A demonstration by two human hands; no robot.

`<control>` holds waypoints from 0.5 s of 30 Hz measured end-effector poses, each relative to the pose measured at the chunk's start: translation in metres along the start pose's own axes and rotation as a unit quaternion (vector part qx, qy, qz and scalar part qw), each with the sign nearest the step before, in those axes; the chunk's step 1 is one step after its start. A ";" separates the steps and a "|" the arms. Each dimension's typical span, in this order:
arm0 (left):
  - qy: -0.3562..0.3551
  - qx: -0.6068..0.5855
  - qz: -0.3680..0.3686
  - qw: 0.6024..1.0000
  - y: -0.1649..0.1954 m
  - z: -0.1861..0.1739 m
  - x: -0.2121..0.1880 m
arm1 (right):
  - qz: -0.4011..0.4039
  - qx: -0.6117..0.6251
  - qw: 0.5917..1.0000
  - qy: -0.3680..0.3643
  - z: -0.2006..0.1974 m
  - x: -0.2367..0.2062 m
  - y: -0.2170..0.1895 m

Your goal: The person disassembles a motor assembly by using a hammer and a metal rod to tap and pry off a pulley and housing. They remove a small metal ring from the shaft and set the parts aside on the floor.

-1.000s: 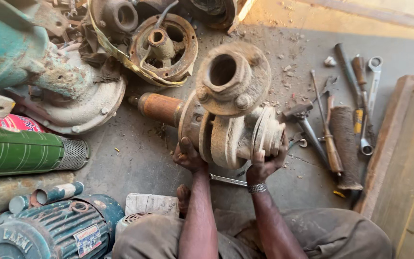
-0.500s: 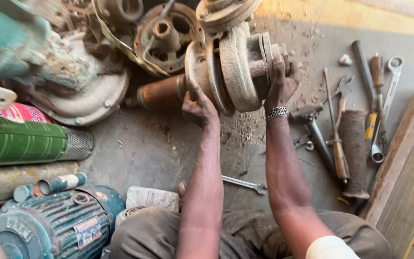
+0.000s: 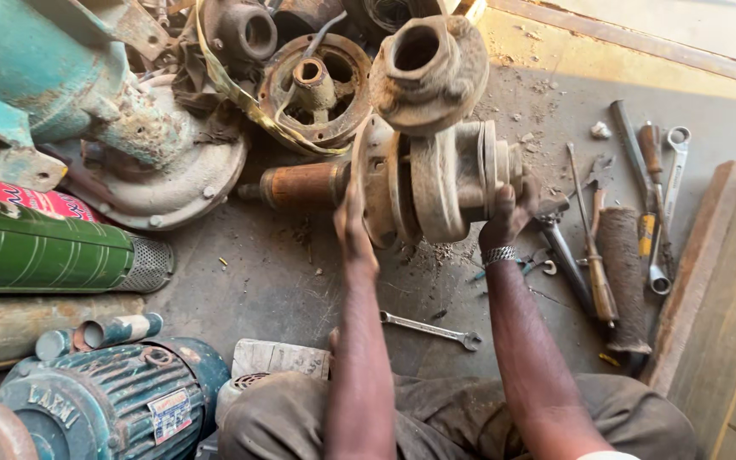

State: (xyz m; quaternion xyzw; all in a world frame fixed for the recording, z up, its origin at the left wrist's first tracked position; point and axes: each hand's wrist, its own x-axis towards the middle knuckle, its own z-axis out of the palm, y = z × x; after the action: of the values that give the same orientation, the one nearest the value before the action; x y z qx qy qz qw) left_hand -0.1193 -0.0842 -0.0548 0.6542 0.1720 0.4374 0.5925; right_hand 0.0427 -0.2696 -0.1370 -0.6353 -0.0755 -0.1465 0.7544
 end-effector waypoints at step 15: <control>0.088 0.254 -0.063 0.961 0.032 -0.026 -0.028 | 0.001 0.019 0.999 0.035 -0.018 -0.110 -0.063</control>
State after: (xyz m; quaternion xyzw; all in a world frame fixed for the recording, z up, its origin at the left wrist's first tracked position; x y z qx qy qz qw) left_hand -0.1645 -0.0965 -0.0382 0.7302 0.3695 0.3971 0.4153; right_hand -0.0829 -0.2833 -0.1142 -0.6155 -0.0512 -0.1665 0.7686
